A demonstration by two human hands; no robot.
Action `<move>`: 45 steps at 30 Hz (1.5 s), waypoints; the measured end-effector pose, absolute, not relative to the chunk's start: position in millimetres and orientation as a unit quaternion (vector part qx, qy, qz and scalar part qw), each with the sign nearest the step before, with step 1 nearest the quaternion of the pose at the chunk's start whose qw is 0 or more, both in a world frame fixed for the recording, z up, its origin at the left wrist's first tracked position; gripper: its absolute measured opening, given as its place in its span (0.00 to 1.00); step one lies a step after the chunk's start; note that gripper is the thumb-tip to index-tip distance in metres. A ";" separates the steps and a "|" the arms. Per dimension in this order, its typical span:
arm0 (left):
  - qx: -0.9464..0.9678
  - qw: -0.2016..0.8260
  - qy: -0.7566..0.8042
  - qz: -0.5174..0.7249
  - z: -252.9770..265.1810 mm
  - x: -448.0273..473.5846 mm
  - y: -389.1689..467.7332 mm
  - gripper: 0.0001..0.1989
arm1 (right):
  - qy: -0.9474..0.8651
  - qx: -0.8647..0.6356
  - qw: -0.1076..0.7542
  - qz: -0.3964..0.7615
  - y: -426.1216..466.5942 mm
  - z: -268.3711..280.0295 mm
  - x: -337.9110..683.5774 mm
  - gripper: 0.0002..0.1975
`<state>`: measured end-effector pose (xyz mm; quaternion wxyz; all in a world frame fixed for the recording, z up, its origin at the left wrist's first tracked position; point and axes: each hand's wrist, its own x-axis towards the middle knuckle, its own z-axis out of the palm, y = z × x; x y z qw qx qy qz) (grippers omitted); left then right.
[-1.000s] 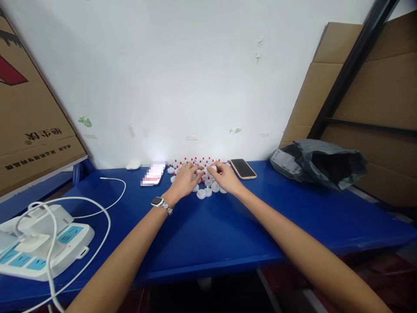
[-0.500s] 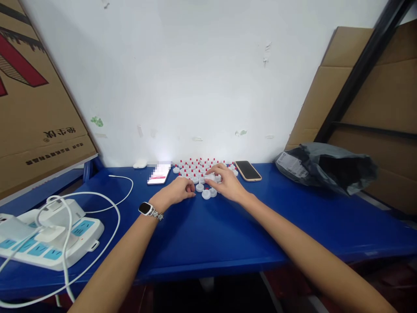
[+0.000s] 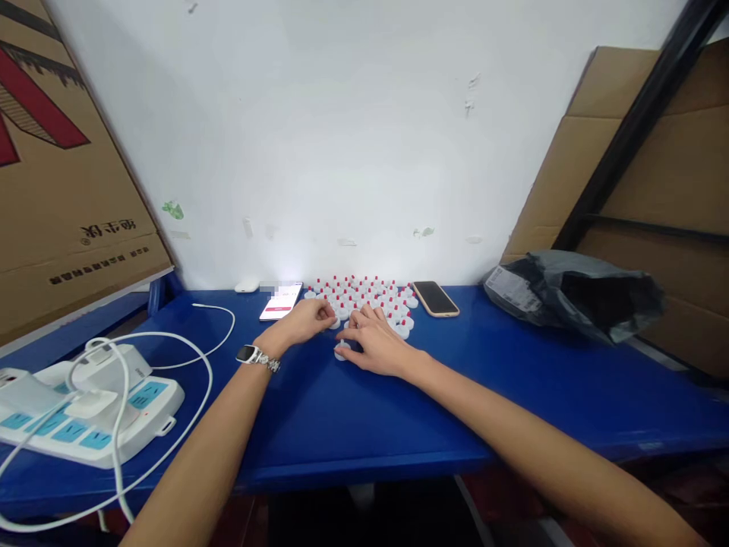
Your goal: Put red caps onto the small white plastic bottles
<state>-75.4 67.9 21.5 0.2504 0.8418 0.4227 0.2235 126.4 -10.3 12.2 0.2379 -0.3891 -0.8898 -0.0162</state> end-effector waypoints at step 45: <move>0.921 0.057 0.319 0.215 26.8 -38.2 41.6 0.13 | -0.854 -0.449 0.214 0.156 6.6 34.2 178.7 0.08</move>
